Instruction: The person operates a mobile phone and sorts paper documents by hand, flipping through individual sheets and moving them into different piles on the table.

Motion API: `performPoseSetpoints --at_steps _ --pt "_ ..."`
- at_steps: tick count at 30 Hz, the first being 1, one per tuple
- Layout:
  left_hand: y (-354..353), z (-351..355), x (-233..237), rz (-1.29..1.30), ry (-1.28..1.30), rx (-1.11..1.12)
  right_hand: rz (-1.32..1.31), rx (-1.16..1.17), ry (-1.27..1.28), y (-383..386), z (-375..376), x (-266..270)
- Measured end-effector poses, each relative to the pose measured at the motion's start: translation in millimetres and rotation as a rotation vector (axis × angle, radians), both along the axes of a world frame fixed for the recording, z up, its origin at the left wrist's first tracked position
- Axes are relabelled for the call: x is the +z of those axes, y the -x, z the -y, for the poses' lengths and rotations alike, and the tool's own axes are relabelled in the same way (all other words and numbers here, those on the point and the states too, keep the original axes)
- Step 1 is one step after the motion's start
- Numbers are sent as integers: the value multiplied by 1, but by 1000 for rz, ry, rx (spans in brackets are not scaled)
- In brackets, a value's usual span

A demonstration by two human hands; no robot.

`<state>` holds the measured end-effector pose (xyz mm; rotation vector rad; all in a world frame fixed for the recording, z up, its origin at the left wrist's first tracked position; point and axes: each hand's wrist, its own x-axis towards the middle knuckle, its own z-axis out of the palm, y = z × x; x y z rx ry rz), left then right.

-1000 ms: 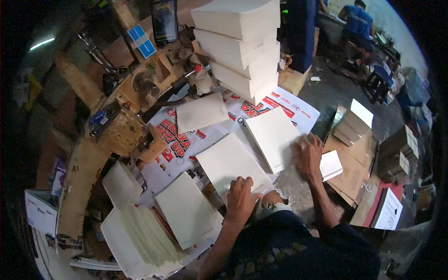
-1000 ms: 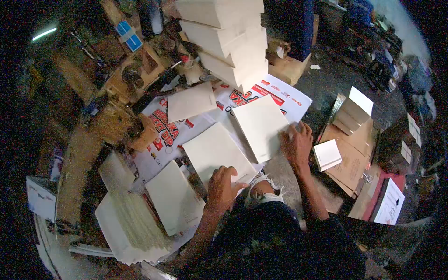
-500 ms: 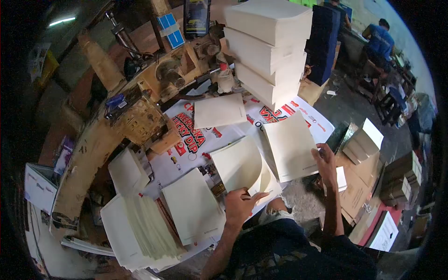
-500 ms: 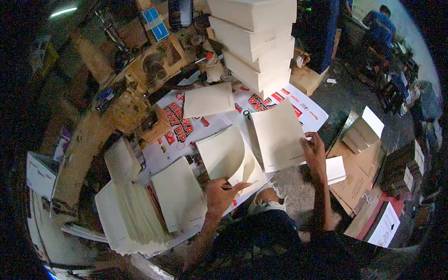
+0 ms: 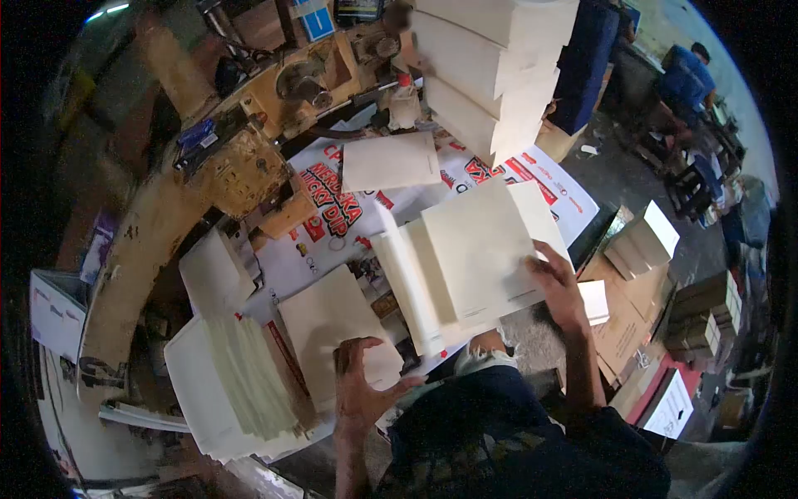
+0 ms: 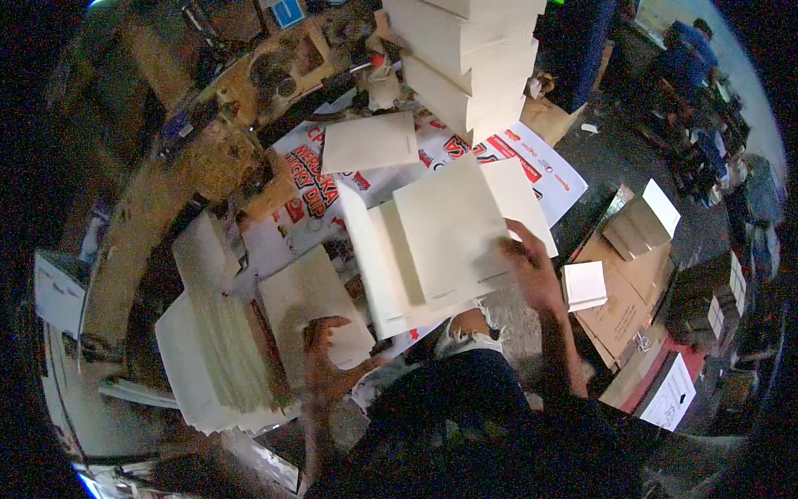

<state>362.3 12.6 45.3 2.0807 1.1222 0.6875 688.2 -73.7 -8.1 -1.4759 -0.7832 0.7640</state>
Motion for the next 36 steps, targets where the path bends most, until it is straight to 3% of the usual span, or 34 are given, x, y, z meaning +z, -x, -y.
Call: performPoseSetpoints --at_steps 1,3,4,7,8,11,13,14,15,16,17,18,19,20,21,23,24,25,26,28,29,30,31,32,34,36 --pt "8 0 4 -120 -92 -53 -1 10 3 7 -5 -1" --pt "28 -2 -10 -344 33 -79 47 52 19 19 -14 -7" --pt "38 -4 -20 -425 63 -109 -49 108 44 23 -18 -9" --pt "64 -14 -44 -240 40 -166 -138 168 120 29 -29 -20" --pt "71 -12 -46 -236 45 -147 -170 16 242 36 -28 -19" --pt "74 -11 -16 -341 250 77 -135 -67 230 39 -34 -30" --pt "73 -7 -10 -278 280 265 -102 -34 197 49 -31 -23" --pt "76 -5 -14 -279 282 273 73 94 219 54 -31 -7" --pt "79 -2 -22 -112 231 366 248 220 239 57 -31 2" --pt "83 0 -32 56 177 456 247 224 238 57 -32 -7" --pt "88 1 -42 57 177 460 -30 174 218 57 -33 -23" --pt "95 1 -55 207 156 632 -307 122 197 57 -33 -33" --pt "102 2 -65 358 135 804 -306 127 199 59 -31 -33" --pt "110 6 -72 514 99 776 -93 245 156 63 -29 -32" --pt "112 7 -80 506 101 784 93 307 109 71 -29 -40" --pt "115 5 -98 1409 170 817 473 369 -6 87 -27 -56" --pt "117 1 -103 1403 167 815 157 381 43 113 -32 -45" --pt "120 -6 -105 979 250 912 -159 385 90 138 -37 -37" --pt "123 -15 -105 549 318 974 12 423 28 157 -41 -36" --pt "125 -33 -109 -322 406 1001 69 530 49 189 -54 -64" --pt "138 -18 -122 57 -46 507 -69 612 62 200 -58 -72" --pt "126 -22 -90 -71 195 560 -207 685 86 210 -63 -80" --pt "118 -24 -78 -208 170 555 -385 734 23 218 -64 -77" --pt "110 -26 -66 -344 144 547 -567 782 -28 225 -65 -74" --pt "106 -24 -60 -463 -170 429 -471 763 -24 217 -59 -53" --pt "93 -9 1 -79 47 392 -513 814 -98 210 -54 -44"
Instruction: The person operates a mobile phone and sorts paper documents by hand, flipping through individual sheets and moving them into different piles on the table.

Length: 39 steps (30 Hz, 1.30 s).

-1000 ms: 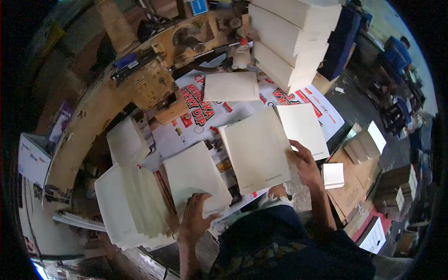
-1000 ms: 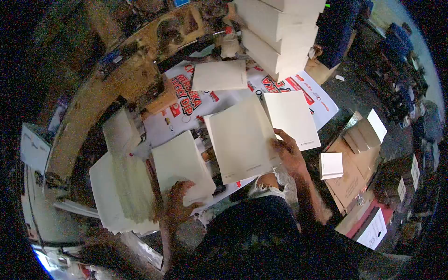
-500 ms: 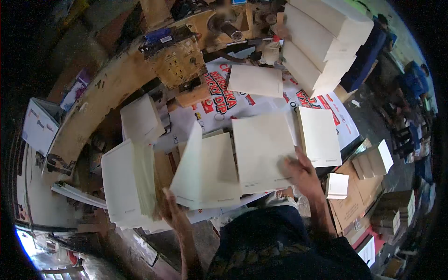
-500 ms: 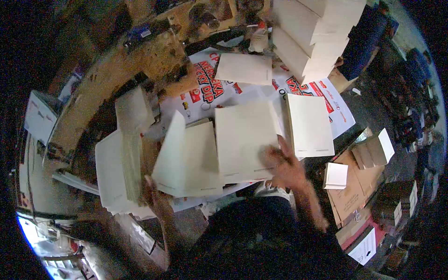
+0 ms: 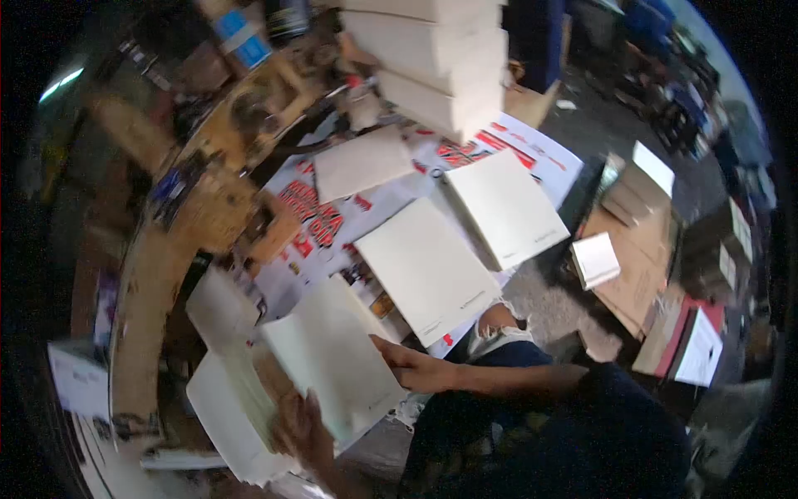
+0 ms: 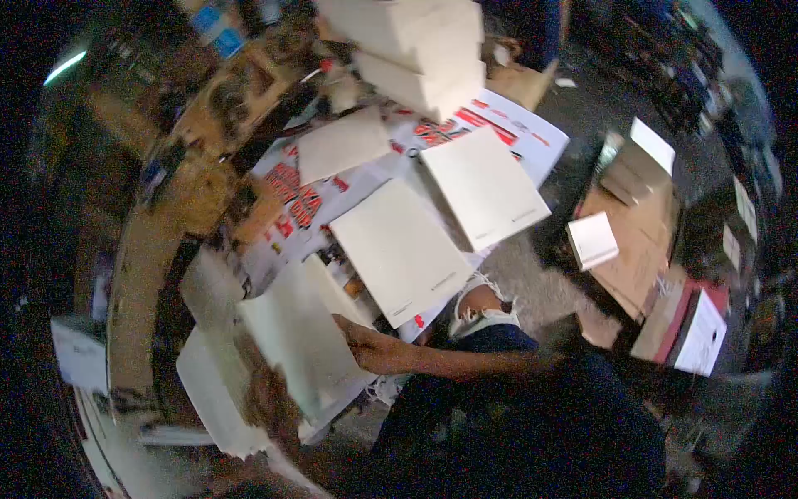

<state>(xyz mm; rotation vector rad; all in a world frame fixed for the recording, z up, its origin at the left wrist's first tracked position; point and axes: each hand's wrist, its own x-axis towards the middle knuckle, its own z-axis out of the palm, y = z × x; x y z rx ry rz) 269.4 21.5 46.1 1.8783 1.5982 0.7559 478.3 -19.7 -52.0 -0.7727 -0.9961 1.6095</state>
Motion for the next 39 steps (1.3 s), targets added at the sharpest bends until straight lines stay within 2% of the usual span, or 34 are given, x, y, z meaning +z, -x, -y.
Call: performPoseSetpoints --at_steps 1,3,4,5,7,8,11,12,15,16,17,19,20,21,22,23,24,25,26,28,29,31,32,34,37,38,39 --pt "-3 3 9 81 24 -12 -107 56 -54 -4 3 -2" --pt "-8 11 28 242 73 -34 -66 58 -15 -28 10 32" --pt "-13 12 30 169 47 -34 -134 96 -101 -35 9 41" --pt "-26 12 31 211 78 -40 -200 137 -189 -42 8 44" --pt "-52 12 35 294 140 -48 -93 -106 -60 -61 18 36" --pt "-60 7 20 295 43 7 -51 -237 -61 -78 19 37" --pt "-116 4 34 140 48 -5 165 -556 16 -123 37 29" --pt "-127 -4 14 282 112 -129 137 -433 232 -142 51 53" --pt "-184 -11 -14 629 272 -479 62 -502 139 -164 87 44" --pt "-205 -10 -17 624 269 -521 67 -515 142 -174 99 45" --pt "-226 -9 -21 617 265 -561 167 -604 233 -188 114 48" --pt "-273 -18 -38 807 391 -671 405 -949 229 -219 142 37" --pt "-296 -17 -41 669 274 -710 535 -1117 256 -234 156 32" --pt "-317 -16 -46 531 154 -745 379 -1157 297 -253 168 42" --pt "-337 -18 -64 421 -42 -866 368 -1298 186 -268 177 48" --pt "-356 -17 -79 309 -240 -976 358 -1410 217 -278 186 59" --pt "-371 -6 -75 209 -309 -1023 380 -1520 210 -278 190 80" --pt "-382 5 -72 107 -376 -1063 464 -1498 103 -293 198 80" --pt "-387 11 -72 118 -374 -1058 501 -1530 100 -298 206 81" --pt "-396 14 -80 -94 -402 -1079 544 -1554 93 -304 212 87" --pt "-400 9 -84 -91 -400 -1075 524 -1553 65 -309 213 84" --pt "-404 -6 -91 -34 -85 -1137 500 -1544 40 -316 215 75" --pt "-400 -11 -95 -38 -86 -1127 472 -1532 87 -320 215 69" --pt "-388 -18 -94 191 145 -1064 438 -1510 122 -329 211 66" --pt "-379 -3 -79 117 -12 -1057 456 -1429 203 -340 205 60" --pt "-378 1 -71 33 -214 -1106 467 -1409 170 -348 205 51" --pt "-378 3 -73 36 -209 -1106 484 -1390 138 -356 205 40"
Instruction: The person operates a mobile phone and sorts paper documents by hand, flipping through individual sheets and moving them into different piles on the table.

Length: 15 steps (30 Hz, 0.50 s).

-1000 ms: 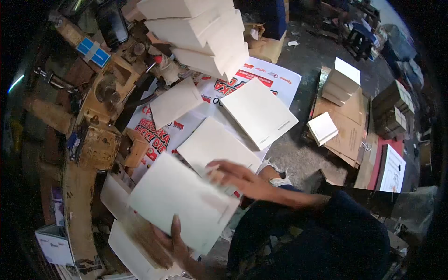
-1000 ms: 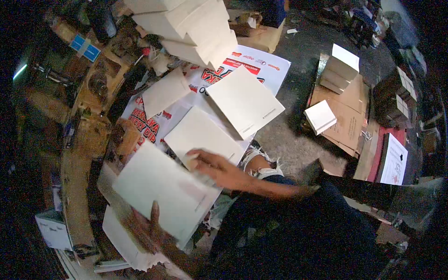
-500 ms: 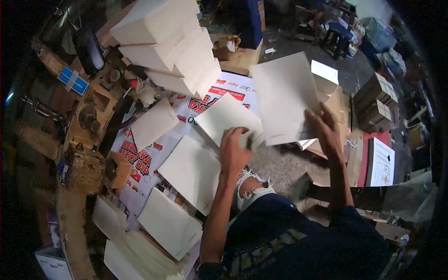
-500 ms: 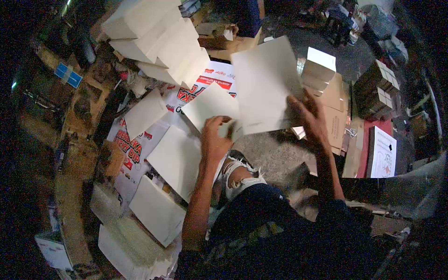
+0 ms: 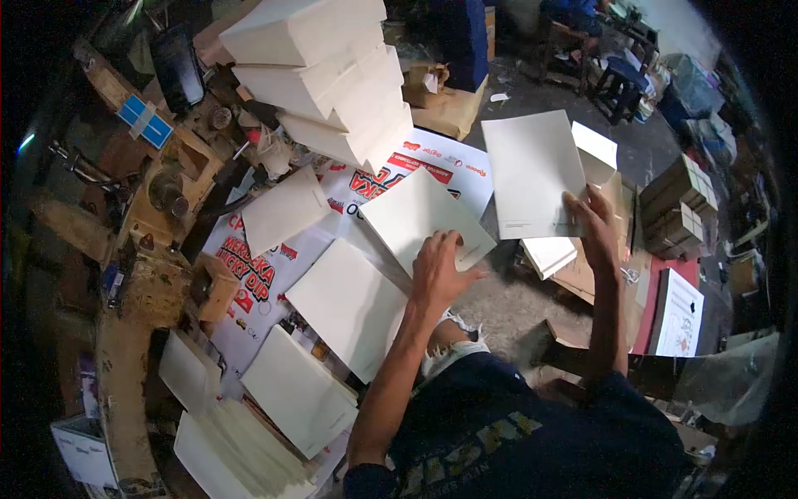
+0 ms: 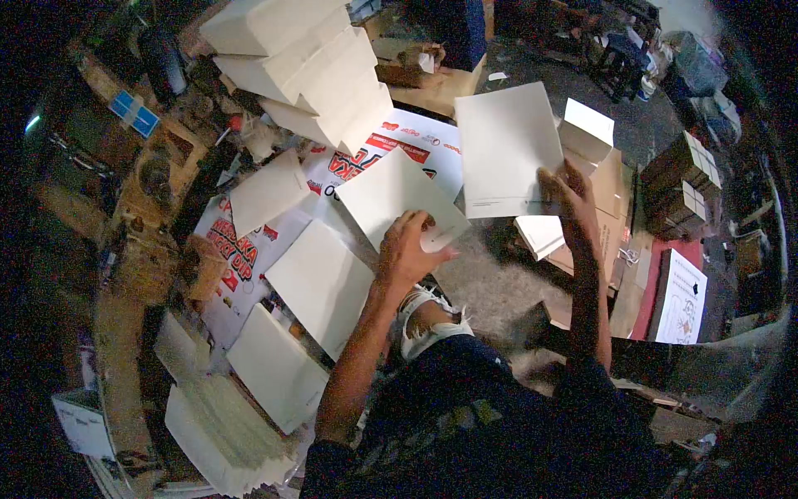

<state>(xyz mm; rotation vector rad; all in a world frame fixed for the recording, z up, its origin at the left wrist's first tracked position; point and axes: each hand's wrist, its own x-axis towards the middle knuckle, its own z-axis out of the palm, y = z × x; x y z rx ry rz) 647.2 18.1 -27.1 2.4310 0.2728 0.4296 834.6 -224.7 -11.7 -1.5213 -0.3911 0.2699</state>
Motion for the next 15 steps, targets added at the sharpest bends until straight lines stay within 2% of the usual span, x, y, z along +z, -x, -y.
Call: performPoseSetpoints --at_steps 1,3,5,8,9,12,15 --pt "-2 2 -3 21 -49 21 -6 -73 -107 -3 -6 -10" --pt "-4 2 -8 46 -90 42 24 -71 -57 3 -4 -1" --pt "-2 -8 -11 41 169 -22 77 -78 23 20 -9 22" --pt "5 -7 -14 39 276 112 -31 -53 16 9 9 3" --pt "6 -6 -14 121 323 166 22 -58 -37 7 4 3" --pt "10 -4 -5 100 412 219 42 -104 51 18 7 16" --pt "15 -2 14 14 492 264 17 -117 -34 7 9 3"
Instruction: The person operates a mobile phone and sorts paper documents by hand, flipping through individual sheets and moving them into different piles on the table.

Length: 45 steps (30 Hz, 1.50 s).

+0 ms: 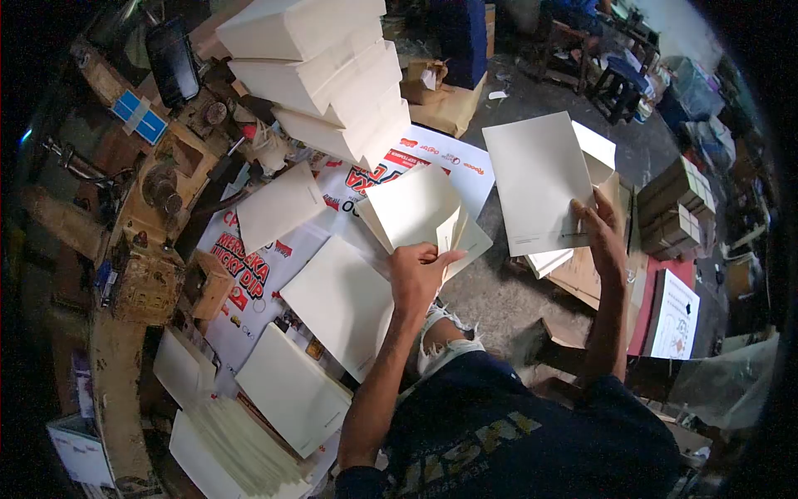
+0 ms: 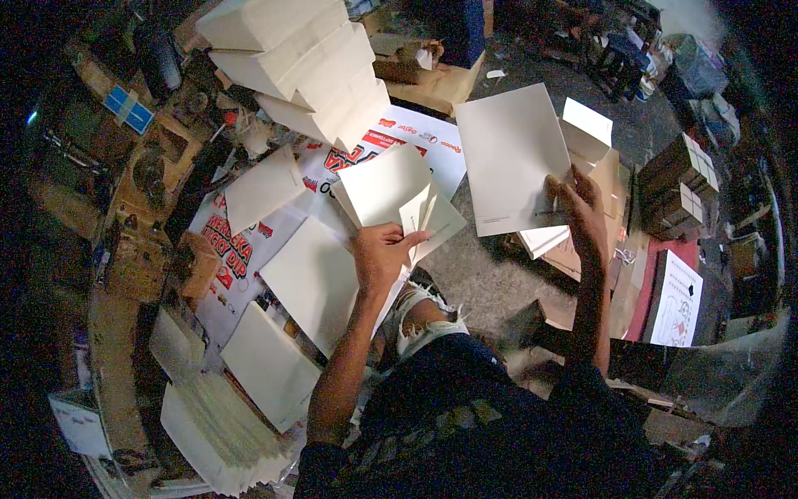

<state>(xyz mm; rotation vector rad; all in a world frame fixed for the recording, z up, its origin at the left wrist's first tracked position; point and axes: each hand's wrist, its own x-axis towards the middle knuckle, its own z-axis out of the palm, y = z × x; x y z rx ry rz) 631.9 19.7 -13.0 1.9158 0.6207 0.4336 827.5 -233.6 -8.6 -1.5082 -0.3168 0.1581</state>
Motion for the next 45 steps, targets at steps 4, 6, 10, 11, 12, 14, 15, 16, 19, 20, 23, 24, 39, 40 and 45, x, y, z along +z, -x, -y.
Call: performPoseSetpoints --at_steps 4,6,10,11,12,14,15,16,19,20,23,24,39,40,45 --pt "4 -16 -7 -58 -77 37 12 70 120 5 -2 23" --pt "8 -14 -8 103 102 80 22 83 78 6 -6 25" --pt "34 -16 4 208 263 58 28 132 76 5 -22 -24" --pt "43 -18 1 162 159 -28 -28 169 253 4 -31 -36" --pt "52 -14 11 166 188 -77 -43 184 189 16 -49 -36" --pt "72 -8 23 62 35 -20 -68 204 123 37 -77 -27" --pt "83 -7 24 -36 -118 38 -149 306 174 43 -88 -14" --pt "96 -10 20 -143 -293 37 -227 411 223 46 -96 -8" --pt "125 0 9 -241 -524 38 -233 551 217 35 -110 -28" --pt "130 0 4 -241 -518 49 -231 561 224 35 -111 -34" --pt "142 -8 -12 -163 -518 22 -215 313 250 41 -111 -36" --pt "146 -12 -10 -143 -332 19 -373 338 205 36 -110 -37" --pt "271 -9 32 245 195 745 -87 558 210 118 -150 -34" --pt "275 -8 29 216 258 738 35 587 214 137 -159 -29" --pt "291 -10 38 -74 -59 400 -118 810 256 190 -185 -41"
